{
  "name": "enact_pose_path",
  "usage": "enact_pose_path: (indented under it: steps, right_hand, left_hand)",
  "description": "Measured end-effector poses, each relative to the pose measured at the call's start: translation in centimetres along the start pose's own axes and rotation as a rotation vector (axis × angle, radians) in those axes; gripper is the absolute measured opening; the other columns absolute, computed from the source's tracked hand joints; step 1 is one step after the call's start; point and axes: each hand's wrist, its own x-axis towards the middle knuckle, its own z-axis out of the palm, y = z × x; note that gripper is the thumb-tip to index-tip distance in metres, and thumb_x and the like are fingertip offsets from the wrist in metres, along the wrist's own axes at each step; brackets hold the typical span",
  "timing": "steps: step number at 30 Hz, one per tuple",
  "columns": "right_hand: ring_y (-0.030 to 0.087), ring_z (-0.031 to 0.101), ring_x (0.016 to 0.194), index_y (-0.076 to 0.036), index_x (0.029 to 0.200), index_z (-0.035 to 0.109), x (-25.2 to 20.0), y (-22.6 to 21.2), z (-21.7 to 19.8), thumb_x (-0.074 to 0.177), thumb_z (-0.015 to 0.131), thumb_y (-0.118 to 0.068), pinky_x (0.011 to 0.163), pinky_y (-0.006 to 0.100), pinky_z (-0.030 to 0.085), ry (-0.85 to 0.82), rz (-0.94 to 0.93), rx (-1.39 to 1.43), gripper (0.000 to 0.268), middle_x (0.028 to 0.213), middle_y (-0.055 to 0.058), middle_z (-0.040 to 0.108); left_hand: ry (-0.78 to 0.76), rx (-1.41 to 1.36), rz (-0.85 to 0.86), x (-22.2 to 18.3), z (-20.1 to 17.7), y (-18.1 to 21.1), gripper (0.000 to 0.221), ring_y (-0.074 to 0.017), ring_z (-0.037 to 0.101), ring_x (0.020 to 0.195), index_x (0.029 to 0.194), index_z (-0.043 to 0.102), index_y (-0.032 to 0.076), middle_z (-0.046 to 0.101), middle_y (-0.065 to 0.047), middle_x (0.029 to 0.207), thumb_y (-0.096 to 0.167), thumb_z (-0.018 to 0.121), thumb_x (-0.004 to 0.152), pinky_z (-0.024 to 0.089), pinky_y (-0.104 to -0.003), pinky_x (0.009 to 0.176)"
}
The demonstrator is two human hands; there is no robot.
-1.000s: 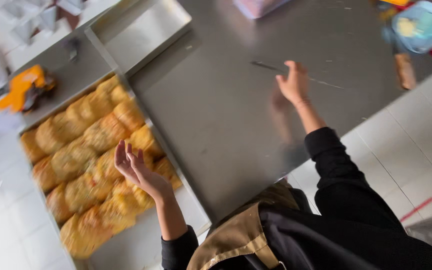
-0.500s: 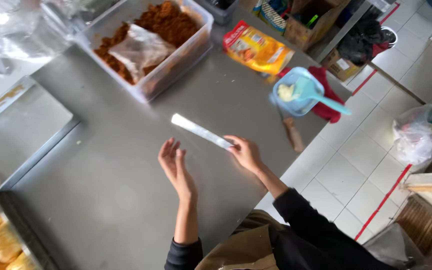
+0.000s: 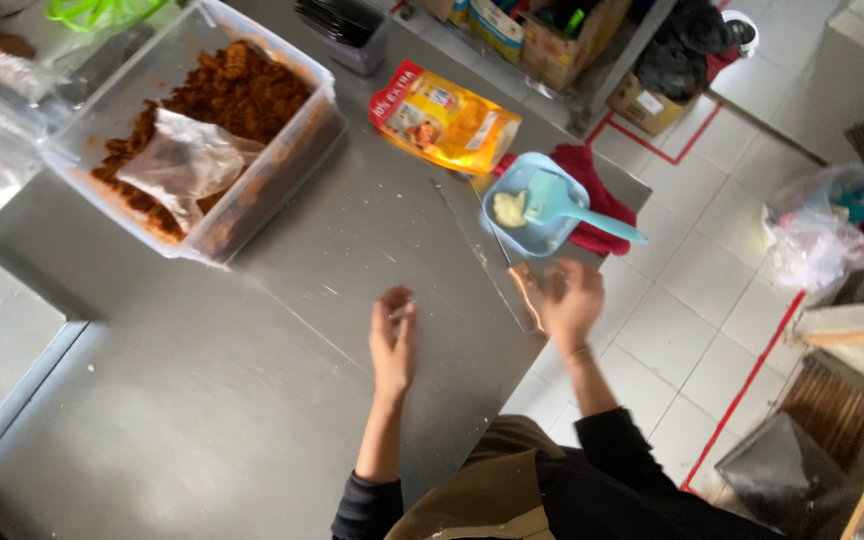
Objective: The person arranges bread from a cutting board into metal trays and سپس prepares small plastic containers.
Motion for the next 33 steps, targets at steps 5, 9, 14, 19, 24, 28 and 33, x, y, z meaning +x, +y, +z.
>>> enact_pose_path:
  steps: [5, 9, 14, 19, 24, 28, 33]
  right_hand:
    - [0.019, 0.076, 0.075, -0.001, 0.106, 0.078, 0.2, 8.7, 3.4, 0.099, 0.071, -0.014, 0.070, 0.032, 0.059, -0.212, 0.571, 0.305, 0.016, 0.089, 0.011, 0.079]
    - [0.020, 0.075, 0.071, 0.002, 0.106, 0.073, 2.5, 7.9, 6.0, 0.096, 0.065, -0.009, 0.061, 0.031, 0.062, -0.165, 0.879, 0.840, 0.018, 0.085, 0.012, 0.076]
    - [0.019, 0.075, 0.069, 0.007, 0.097, 0.073, 3.4, 6.0, 7.8, 0.090, 0.072, -0.008, 0.060, 0.032, 0.064, -0.099, 0.826, 0.859, 0.016, 0.081, 0.011, 0.076]
    - [0.023, 0.072, 0.064, 0.002, 0.086, 0.078, 4.3, 7.1, 6.5, 0.083, 0.082, -0.012, 0.063, 0.035, 0.054, -0.073, 0.346, 0.279, 0.015, 0.072, 0.013, 0.074]
    - [0.020, 0.075, 0.070, 0.003, 0.094, 0.074, 6.8, 10.0, 3.8, 0.083, 0.080, -0.007, 0.065, 0.030, 0.055, -0.219, 0.185, 0.322, 0.015, 0.076, 0.011, 0.075]
    - [0.019, 0.077, 0.068, 0.001, 0.099, 0.074, 10.9, 8.7, 2.7, 0.087, 0.076, -0.005, 0.064, 0.027, 0.059, -0.530, 0.155, 0.386, 0.014, 0.078, 0.009, 0.077]
    - [0.020, 0.076, 0.064, -0.002, 0.088, 0.075, 15.6, 2.6, 10.1, 0.083, 0.074, -0.005, 0.057, 0.031, 0.057, -0.802, -0.232, 0.570, 0.006, 0.076, 0.012, 0.075]
  left_hand:
    - [-0.235, 0.379, -0.024, -2.0, 4.1, -4.4, 0.035, -0.0305, 0.070, 0.112, 0.127, 0.066, 0.003, 0.072, -0.017, 0.121, 0.025, 0.061, 0.099, 0.056, -0.040, 0.098]
    - [-0.388, 0.502, 0.250, -3.4, 7.4, -7.1, 0.043, -0.0385, 0.061, 0.124, 0.132, 0.059, 0.000, 0.064, -0.021, 0.133, 0.023, 0.068, 0.097, 0.048, -0.047, 0.107]
    - [-0.299, 0.583, 0.427, -3.0, 9.3, -6.8, 0.058, -0.0432, 0.046, 0.129, 0.140, 0.050, -0.002, 0.055, -0.027, 0.142, 0.022, 0.071, 0.091, 0.038, -0.051, 0.111]
    - [-0.229, 0.711, 0.285, 0.1, 11.1, -5.2, 0.056, -0.0379, 0.050, 0.127, 0.139, 0.051, 0.002, 0.063, -0.017, 0.133, 0.027, 0.071, 0.093, 0.040, -0.053, 0.101]
    - [0.049, 0.637, 0.184, 2.8, 12.1, -5.9, 0.043, -0.0361, 0.059, 0.115, 0.131, 0.062, 0.007, 0.068, -0.016, 0.125, 0.027, 0.068, 0.093, 0.047, -0.049, 0.098]
    - [0.303, 0.496, 0.105, 4.3, 11.5, -6.0, 0.038, -0.0352, 0.061, 0.115, 0.127, 0.064, 0.004, 0.070, -0.017, 0.121, 0.027, 0.064, 0.097, 0.047, -0.046, 0.101]
    - [0.428, 0.497, -0.066, 3.9, 10.1, -6.0, 0.045, -0.0361, 0.056, 0.124, 0.135, 0.060, 0.003, 0.064, -0.018, 0.131, 0.034, 0.058, 0.102, 0.045, -0.047, 0.105]
